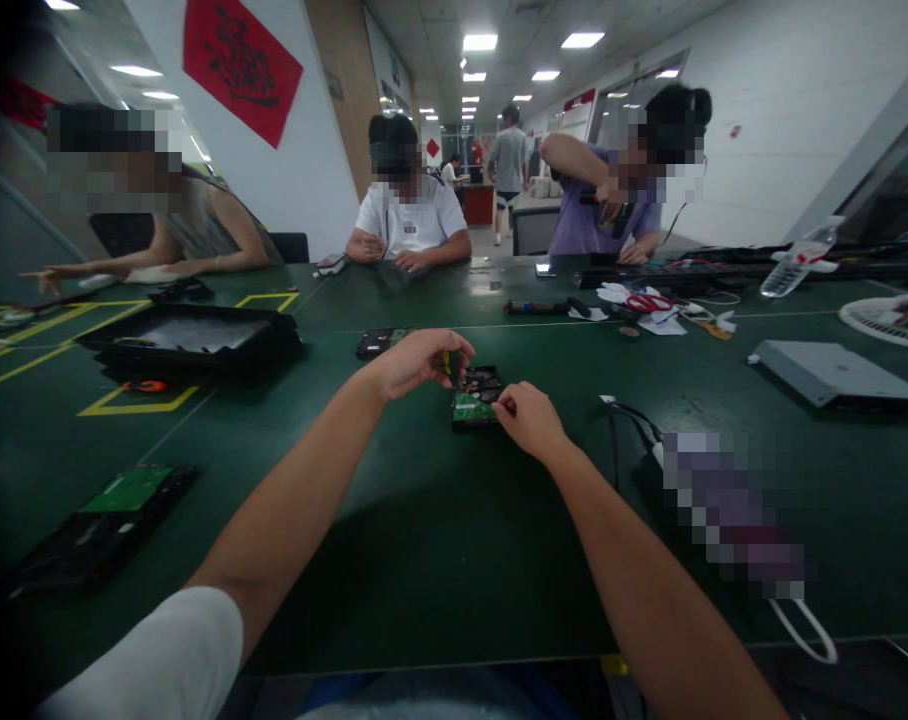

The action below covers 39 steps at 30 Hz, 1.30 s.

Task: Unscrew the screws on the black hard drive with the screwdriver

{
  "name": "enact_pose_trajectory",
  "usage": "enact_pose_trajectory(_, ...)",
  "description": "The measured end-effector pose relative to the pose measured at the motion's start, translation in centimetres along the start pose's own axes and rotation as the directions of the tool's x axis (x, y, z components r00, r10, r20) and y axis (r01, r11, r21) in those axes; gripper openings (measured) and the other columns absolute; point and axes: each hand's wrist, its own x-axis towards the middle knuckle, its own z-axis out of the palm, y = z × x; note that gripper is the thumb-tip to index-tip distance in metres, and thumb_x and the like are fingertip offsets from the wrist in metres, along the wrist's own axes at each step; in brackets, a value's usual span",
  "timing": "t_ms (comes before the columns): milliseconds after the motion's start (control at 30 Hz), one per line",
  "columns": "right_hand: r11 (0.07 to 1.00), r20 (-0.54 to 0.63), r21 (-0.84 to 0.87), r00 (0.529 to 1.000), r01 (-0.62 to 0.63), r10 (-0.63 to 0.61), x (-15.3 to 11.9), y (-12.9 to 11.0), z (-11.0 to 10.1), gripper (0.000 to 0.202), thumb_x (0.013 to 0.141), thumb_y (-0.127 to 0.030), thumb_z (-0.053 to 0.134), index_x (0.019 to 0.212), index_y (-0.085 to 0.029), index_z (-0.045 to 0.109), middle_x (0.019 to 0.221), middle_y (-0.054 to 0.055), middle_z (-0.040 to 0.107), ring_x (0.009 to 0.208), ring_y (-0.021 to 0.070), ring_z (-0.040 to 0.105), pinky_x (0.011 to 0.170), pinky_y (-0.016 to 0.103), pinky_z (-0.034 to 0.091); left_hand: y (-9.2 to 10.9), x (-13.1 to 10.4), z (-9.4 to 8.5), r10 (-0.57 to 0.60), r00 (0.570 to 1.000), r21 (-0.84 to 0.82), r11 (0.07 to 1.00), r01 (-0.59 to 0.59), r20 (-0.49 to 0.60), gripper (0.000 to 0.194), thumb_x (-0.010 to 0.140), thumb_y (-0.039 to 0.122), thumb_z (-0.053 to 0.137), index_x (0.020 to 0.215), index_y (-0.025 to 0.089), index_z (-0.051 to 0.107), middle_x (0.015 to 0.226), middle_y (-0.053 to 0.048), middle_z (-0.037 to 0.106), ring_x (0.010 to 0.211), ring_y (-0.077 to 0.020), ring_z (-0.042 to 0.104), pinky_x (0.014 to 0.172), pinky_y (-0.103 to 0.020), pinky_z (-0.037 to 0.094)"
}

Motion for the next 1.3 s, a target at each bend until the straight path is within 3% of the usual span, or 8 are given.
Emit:
enact_pose_trajectory(233, 1.0, 0.024, -0.001, 0.999, -0.025, 0.025, 0.1, -0.2, -0.1, 0.015, 0.096, -0.034, 0.062, 0.091, -0.02, 0.066, 0.091, 0.004, 0.064, 0.078, 0.0164, 0.058, 0.072, 0.029, 0.043, -0.7, 0.4, 0.9, -0.03, 0.999, -0.178, 0.983, 0.031, 0.01, 0.019, 0.083, 0.033, 0.062, 0.091, 0.015, 0.061, 0.087, -0.01, 0.068, 0.073, -0.0196, 0.069, 0.054, -0.027, 0.053)
enact_pose_trajectory(467, 0.999, 0.041, -0.008, 0.998, -0.046, 0.046, 0.0, -0.5, -0.2, 0.015, 0.097, -0.033, 0.06, 0.09, -0.021, 0.064, 0.092, 0.004, 0.064, 0.08, 0.0166, 0.058, 0.072, 0.029, 0.041, -0.4, 0.3, -0.2, -0.007, 0.999, -0.089, 0.996, 0.004, -0.034, 0.022, 0.082, 0.032, 0.06, 0.082, 0.012, 0.07, 0.087, -0.009, 0.065, 0.079, -0.0179, 0.063, 0.055, -0.024, 0.054)
enact_pose_trajectory(600, 0.998, 0.051, -0.01, 0.997, -0.06, 0.061, -0.1, -0.6, -0.3, 0.013, 0.096, -0.032, 0.062, 0.091, -0.021, 0.063, 0.093, 0.004, 0.064, 0.08, 0.0169, 0.058, 0.072, 0.029, 0.041, 0.0, 0.0, -0.1, -0.017, 0.999, -0.047, 0.999, 0.018, 0.03, 0.024, 0.083, 0.032, 0.062, 0.09, 0.011, 0.074, 0.089, -0.01, 0.066, 0.083, -0.0184, 0.064, 0.06, -0.025, 0.056)
enact_pose_trajectory(767, 0.998, 0.039, -0.027, 0.997, -0.064, 0.065, -0.1, -0.6, -0.2, 0.012, 0.097, -0.031, 0.061, 0.092, -0.021, 0.062, 0.092, 0.005, 0.064, 0.079, 0.0172, 0.057, 0.071, 0.029, 0.041, -0.7, 0.4, 0.0, -0.063, 0.998, -0.159, 0.985, 0.065, 0.017, 0.026, 0.085, 0.035, 0.062, 0.096, 0.013, 0.069, 0.087, -0.01, 0.068, 0.077, -0.0215, 0.069, 0.059, -0.031, 0.058)
enact_pose_trajectory(900, 0.998, 0.058, -0.007, 0.996, -0.063, 0.064, -0.1, -0.6, -0.3, 0.01, 0.097, -0.03, 0.061, 0.093, -0.021, 0.061, 0.093, 0.005, 0.065, 0.079, 0.0174, 0.057, 0.07, 0.029, 0.041, -1.2, 0.7, -0.1, -0.068, 0.997, -0.232, 0.97, 0.071, 0.023, 0.022, 0.084, 0.035, 0.061, 0.089, 0.014, 0.065, 0.09, -0.011, 0.07, 0.079, -0.0233, 0.071, 0.063, -0.034, 0.06)
enact_pose_trajectory(1100, 0.997, 0.077, 0.019, 0.994, -0.078, 0.076, -0.2, -0.6, -0.4, 0.008, 0.098, -0.028, 0.06, 0.093, -0.021, 0.06, 0.093, 0.005, 0.065, 0.08, 0.0171, 0.059, 0.073, 0.029, 0.042, -1.0, 0.5, -0.3, -0.022, 1.0, -0.118, 0.993, 0.025, 0.022, 0.027, 0.085, 0.036, 0.06, 0.086, 0.012, 0.071, 0.088, -0.01, 0.066, 0.08, -0.0192, 0.065, 0.056, -0.025, 0.054)
enact_pose_trajectory(1300, 0.995, 0.109, 0.014, 0.989, -0.098, 0.096, -0.3, -1.1, -0.9, 0.015, 0.101, -0.035, 0.057, 0.096, -0.022, 0.058, 0.098, 0.007, 0.069, 0.084, 0.0186, 0.062, 0.07, 0.028, 0.04, -1.0, 0.5, 0.1, -0.03, 0.999, -0.075, 0.997, 0.033, 0.03, 0.03, 0.085, 0.039, 0.06, 0.093, 0.013, 0.071, 0.087, -0.008, 0.066, 0.077, -0.0191, 0.065, 0.055, -0.025, 0.053)
